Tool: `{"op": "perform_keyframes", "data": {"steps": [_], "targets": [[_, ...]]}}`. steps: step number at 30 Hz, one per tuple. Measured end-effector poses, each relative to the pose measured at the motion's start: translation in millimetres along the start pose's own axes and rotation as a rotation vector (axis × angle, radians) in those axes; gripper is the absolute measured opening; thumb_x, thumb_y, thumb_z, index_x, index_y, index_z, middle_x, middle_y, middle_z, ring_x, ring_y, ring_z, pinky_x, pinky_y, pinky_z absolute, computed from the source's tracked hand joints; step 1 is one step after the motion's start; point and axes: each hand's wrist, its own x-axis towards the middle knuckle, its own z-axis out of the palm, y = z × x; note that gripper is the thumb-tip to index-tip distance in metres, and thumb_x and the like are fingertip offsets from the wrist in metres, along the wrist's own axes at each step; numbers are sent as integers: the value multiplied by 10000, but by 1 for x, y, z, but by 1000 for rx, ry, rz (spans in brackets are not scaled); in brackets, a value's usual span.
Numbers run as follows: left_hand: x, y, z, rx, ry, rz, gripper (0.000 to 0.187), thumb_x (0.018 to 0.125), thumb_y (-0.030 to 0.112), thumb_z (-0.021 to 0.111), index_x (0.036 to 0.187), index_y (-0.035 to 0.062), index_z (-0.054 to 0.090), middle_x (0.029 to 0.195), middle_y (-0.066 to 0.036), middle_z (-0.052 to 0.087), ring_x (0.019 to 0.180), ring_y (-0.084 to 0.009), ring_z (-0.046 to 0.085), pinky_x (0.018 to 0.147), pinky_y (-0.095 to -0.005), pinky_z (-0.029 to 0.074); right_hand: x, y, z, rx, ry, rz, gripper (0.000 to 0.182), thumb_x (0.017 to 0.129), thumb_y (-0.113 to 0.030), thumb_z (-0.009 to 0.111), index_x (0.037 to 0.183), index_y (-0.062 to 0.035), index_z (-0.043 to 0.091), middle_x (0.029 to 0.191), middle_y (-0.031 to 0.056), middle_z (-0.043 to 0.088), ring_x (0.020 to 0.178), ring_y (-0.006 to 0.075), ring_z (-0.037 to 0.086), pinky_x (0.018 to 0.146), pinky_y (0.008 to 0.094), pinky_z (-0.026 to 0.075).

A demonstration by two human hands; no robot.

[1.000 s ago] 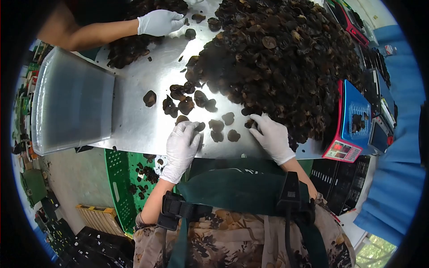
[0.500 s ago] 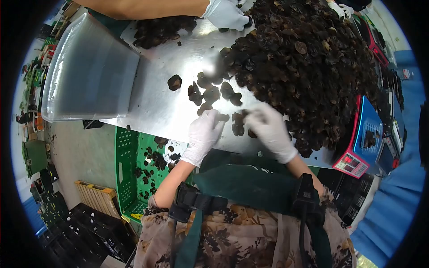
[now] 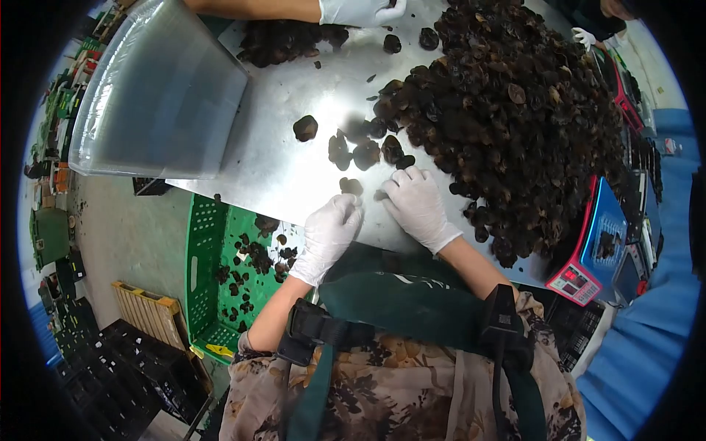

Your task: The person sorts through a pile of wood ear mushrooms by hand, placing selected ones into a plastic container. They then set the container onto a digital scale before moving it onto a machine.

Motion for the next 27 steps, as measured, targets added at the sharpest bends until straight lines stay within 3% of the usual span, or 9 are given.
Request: {"op": "perform_keyframes", "data": {"steps": [5, 8, 13, 14, 16, 17, 19, 21, 27], "targets": [[7, 1, 3, -383, -193, -130, 239, 921, 267, 669, 1024, 55, 631, 814, -60, 618, 705, -175, 602, 691, -330, 507, -14, -5, -10, 301, 95, 60, 199, 780, -233, 723, 920, -113, 647, 897, 68, 568, 922, 277, 540, 811, 410, 416], [3, 7, 6, -714, -352, -211, 260, 928, 285, 670, 1001, 39, 632, 816, -45, 600, 733, -123, 569, 702, -305, 497, -21, -26, -25, 328, 57, -59, 262, 754, -295, 760, 882, -103, 634, 876, 62, 581, 901, 284, 549, 782, 402, 435], [-21, -16, -46, -178, -402, -83, 207, 903, 245, 642, 917, 38, 646, 804, -83, 640, 757, -199, 619, 729, -338, 496, -22, 11, -22, 602, 50, 187, 283, 788, -242, 743, 962, -55, 619, 920, 107, 600, 850, 295, 604, 762, 406, 483], [-28, -22, -64, -66, -388, 7, 211, 891, 249, 639, 919, 41, 652, 815, -105, 660, 782, -244, 647, 739, -359, 503, -13, 16, -26, 516, 107, 232, 266, 789, -231, 742, 959, -61, 629, 918, 111, 605, 851, 296, 607, 757, 408, 487], [-35, -23, -98, 449, -615, -153, 233, 871, 273, 643, 925, 48, 671, 914, -138, 684, 867, -321, 660, 782, -394, 518, 3, 22, -35, 345, 223, 320, 232, 789, -209, 738, 954, -73, 649, 913, 119, 613, 853, 297, 613, 747, 412, 495], [-42, -36, -105, 598, -619, -73, 245, 858, 293, 661, 948, 67, 688, 966, -137, 685, 915, -313, 666, 804, -400, 528, 8, 26, -28, 271, 152, 344, 249, 801, -214, 730, 993, -76, 653, 911, 112, 613, 843, 290, 618, 742, 401, 498], [-40, -33, -104, 496, -406, 88, 261, 854, 292, 669, 1004, 78, 681, 980, -136, 678, 912, -317, 662, 808, -401, 526, 18, 29, -12, 124, 10, 383, 289, 824, -224, 712, 1070, -82, 660, 905, 98, 613, 823, 276, 629, 732, 377, 504], [-30, -20, -93, 289, -209, 233, 339, 843, 280, 685, 1122, 91, 645, 985, -134, 666, 912, -318, 657, 799, -408, 526, 14, 32, -12, 266, -5, 430, 310, 839, -221, 692, 1112, -79, 654, 913, 104, 612, 832, 277, 631, 738, 378, 503], [27, 11, -37, 364, -5, 193, 329, 854, 199, 689, 1163, 97, 637, 1009, -117, 643, 879, -298, 659, 763, -390, 527, -6, 38, -21, 587, 73, 395, 276, 887, -292, 656, 1049, -72, 692, 923, 116, 638, 855, 321, 638, 784, 407, 501]]}}
